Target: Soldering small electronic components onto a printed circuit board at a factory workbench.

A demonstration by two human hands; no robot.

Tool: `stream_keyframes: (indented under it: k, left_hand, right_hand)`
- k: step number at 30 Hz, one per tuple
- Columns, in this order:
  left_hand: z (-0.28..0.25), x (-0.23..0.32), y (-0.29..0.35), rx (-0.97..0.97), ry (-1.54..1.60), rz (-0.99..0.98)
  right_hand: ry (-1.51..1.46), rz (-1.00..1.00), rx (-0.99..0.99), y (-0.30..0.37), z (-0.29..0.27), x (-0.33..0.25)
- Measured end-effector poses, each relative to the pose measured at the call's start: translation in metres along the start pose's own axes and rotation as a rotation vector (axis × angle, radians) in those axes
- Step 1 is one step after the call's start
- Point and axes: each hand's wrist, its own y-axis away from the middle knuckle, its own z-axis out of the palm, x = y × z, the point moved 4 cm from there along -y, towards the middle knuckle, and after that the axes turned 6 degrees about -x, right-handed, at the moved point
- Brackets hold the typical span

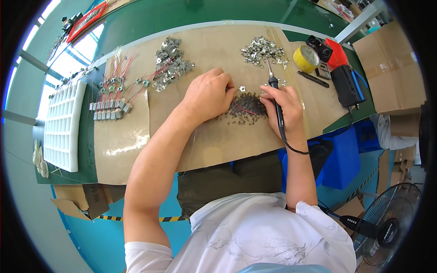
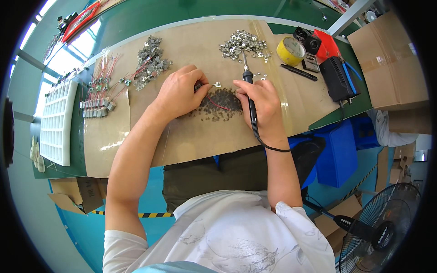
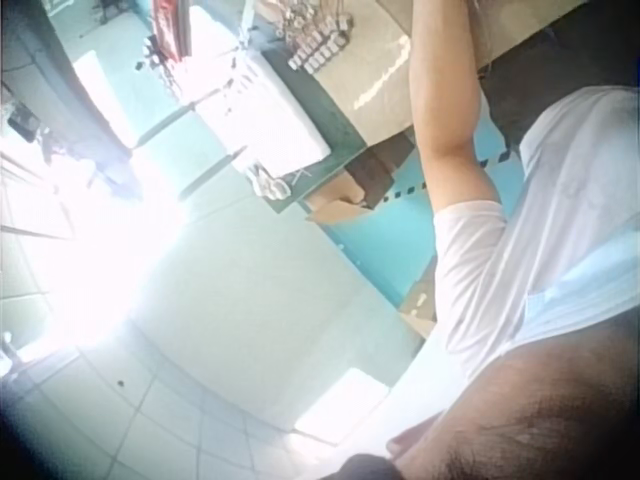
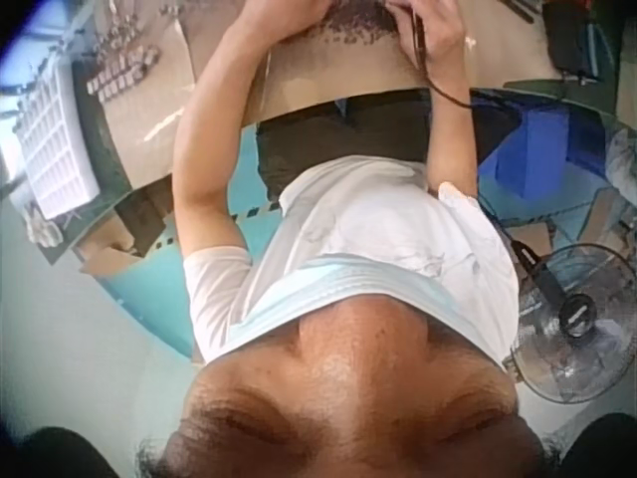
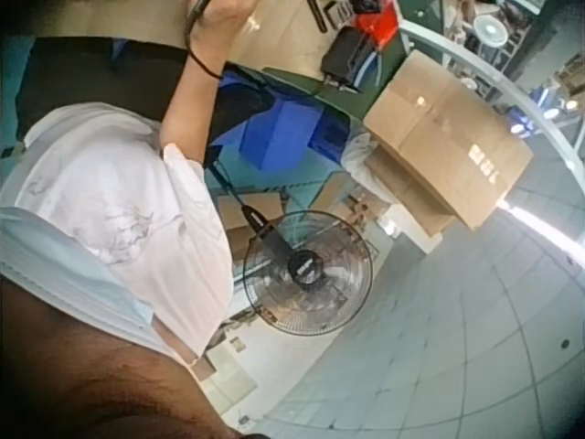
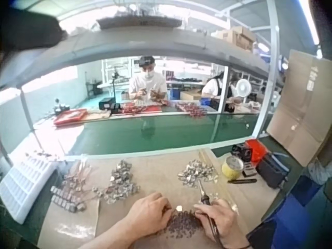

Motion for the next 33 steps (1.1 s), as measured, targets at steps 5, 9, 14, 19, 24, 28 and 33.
stream_keyframes:
  k: [5,9,14,19,24,28,33]
  left_hand:
    - [-0.001,0.001,0.001,-0.013,0.012,-0.007]
    - [-0.004,-0.006,-0.001,0.022,-0.020,-0.027]
    - [-0.019,-0.017,0.001,0.048,-0.107,-0.104]
    - [-0.024,-0.007,0.001,0.226,-0.074,-0.019]
    - [-0.020,0.016,0.001,0.213,0.274,-0.060]
    - [-0.009,0.019,0.004,0.224,0.295,0.070]
    - [0.001,0.027,0.005,0.143,0.268,0.163]
  right_hand:
    - [0.008,-0.015,0.000,-0.002,-0.002,-0.003]
    - [0.001,-0.036,-0.001,-0.002,0.000,-0.001]
    - [-0.014,-0.054,0.010,0.000,0.001,-0.001]
    - [-0.028,-0.057,-0.002,-0.002,0.000,-0.001]
    - [-0.041,-0.024,0.021,0.001,-0.001,-0.003]
    - [-0.145,0.097,0.170,0.011,-0.002,0.006]
    - [-0.540,0.407,0.243,0.037,-0.013,0.014]
